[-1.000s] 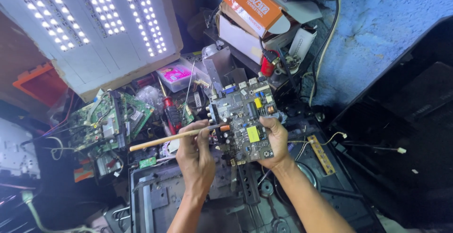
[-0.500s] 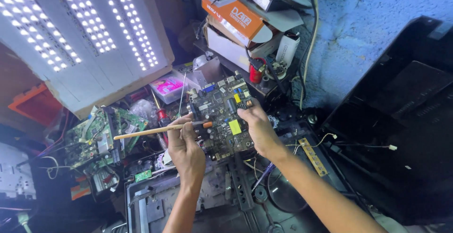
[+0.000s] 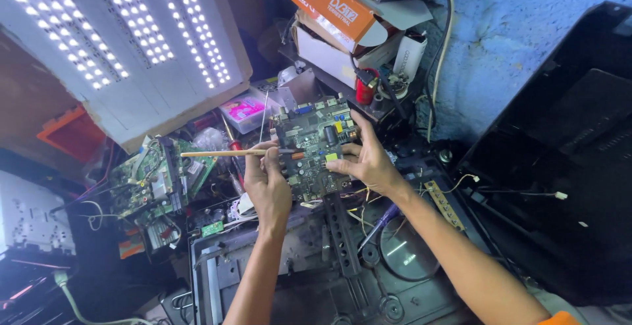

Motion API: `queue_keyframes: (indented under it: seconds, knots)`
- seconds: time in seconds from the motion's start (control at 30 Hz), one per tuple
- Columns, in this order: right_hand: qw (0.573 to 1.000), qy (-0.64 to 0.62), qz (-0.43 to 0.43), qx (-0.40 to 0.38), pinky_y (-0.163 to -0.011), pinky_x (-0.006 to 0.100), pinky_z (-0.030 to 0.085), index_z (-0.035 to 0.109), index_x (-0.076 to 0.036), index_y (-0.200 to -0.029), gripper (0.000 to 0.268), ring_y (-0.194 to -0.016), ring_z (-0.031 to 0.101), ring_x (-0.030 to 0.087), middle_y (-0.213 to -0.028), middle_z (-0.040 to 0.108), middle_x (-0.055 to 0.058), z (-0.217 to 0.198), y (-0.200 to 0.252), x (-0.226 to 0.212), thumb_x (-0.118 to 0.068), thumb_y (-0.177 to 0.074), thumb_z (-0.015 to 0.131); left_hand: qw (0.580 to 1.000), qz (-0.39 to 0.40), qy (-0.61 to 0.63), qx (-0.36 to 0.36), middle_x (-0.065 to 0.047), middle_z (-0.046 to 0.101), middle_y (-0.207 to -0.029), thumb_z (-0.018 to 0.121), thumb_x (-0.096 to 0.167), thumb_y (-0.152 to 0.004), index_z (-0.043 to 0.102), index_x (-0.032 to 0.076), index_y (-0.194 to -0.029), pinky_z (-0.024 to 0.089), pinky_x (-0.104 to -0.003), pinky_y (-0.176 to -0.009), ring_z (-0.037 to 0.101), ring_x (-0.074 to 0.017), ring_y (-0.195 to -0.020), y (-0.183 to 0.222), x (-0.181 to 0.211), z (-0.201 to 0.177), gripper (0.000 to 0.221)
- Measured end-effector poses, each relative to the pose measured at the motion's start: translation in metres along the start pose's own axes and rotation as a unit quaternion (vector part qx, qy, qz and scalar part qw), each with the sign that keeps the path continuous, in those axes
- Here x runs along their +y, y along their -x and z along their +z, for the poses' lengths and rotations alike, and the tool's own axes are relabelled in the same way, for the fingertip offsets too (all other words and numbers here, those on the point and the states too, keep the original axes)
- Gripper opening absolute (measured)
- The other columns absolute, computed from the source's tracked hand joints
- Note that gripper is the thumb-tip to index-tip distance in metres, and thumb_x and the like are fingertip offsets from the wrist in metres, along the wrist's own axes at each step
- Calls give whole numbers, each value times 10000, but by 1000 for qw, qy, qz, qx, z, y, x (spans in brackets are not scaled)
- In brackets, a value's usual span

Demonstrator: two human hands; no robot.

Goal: Inspecting and cleaning a circuit board using a wooden stick at a repair bench

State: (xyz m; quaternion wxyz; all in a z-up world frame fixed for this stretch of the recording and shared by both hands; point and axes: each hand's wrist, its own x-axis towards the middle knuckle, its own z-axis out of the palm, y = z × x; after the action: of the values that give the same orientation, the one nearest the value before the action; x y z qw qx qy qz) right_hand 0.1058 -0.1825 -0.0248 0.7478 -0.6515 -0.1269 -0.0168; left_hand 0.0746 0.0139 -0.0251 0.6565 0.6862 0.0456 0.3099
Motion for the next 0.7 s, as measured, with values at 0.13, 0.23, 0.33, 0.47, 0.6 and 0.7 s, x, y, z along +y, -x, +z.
queue_keyframes:
  seconds: [0.13,0.23,0.33,0.47,0.6,0.7]
  knots:
    - [998,42,12,-54,-888,353,633,1,-201,-1645,1319,-1035,703,291,-1300,385,153,2,4,-32,74,-699,878,1000,2,19,9,-83,735,-1130,550,124,-1072,624,132,-1084,548,-389,-876,681,-180,-966,8,18,-7,75]
    - [990,71,39,-114,-924,422,612,64,-275,-1644,1332,-967,738,363,-1088,630,201,2,1,-30,93,-666,891,1000,10,20,4,-57,731,-1119,553,127,-1070,626,136,-1077,535,-356,-843,668,-171,-932,6,19,-8,74]
    - [993,57,-28,-100,-958,383,612,368,-156,-1532,1125,-1108,680,298,-1388,332,92,-3,7,7,55,-597,957,1000,8,20,3,-74,740,-1120,560,148,-1071,624,131,-1073,533,-380,-859,690,-195,-955,10,18,-8,66]
    - [979,167,-66,-93,-990,372,618,583,-147,-1319,753,-1106,654,272,-1345,347,104,3,6,-3,-148,-662,951,999,-34,-3,-6,-76,761,-1110,572,174,-1045,662,137,-1063,527,-356,-830,681,-196,-932,4,33,-12,99]
    - [969,231,-36,-83,-1045,359,597,697,-214,-1152,502,-1149,658,256,-1404,332,127,3,17,-12,-251,-703,919,993,-115,-12,-21,-9,767,-1060,558,221,-1034,705,175,-1092,499,-279,-759,609,-105,-822,6,40,-14,165]
    - [971,227,-33,-70,-974,329,656,741,-213,-1057,408,-1142,675,242,-1477,306,144,-2,18,-4,-223,-691,922,993,-108,20,-35,-38,780,-1141,589,209,-1014,710,165,-1048,551,-310,-837,699,-146,-959,5,33,-14,133]
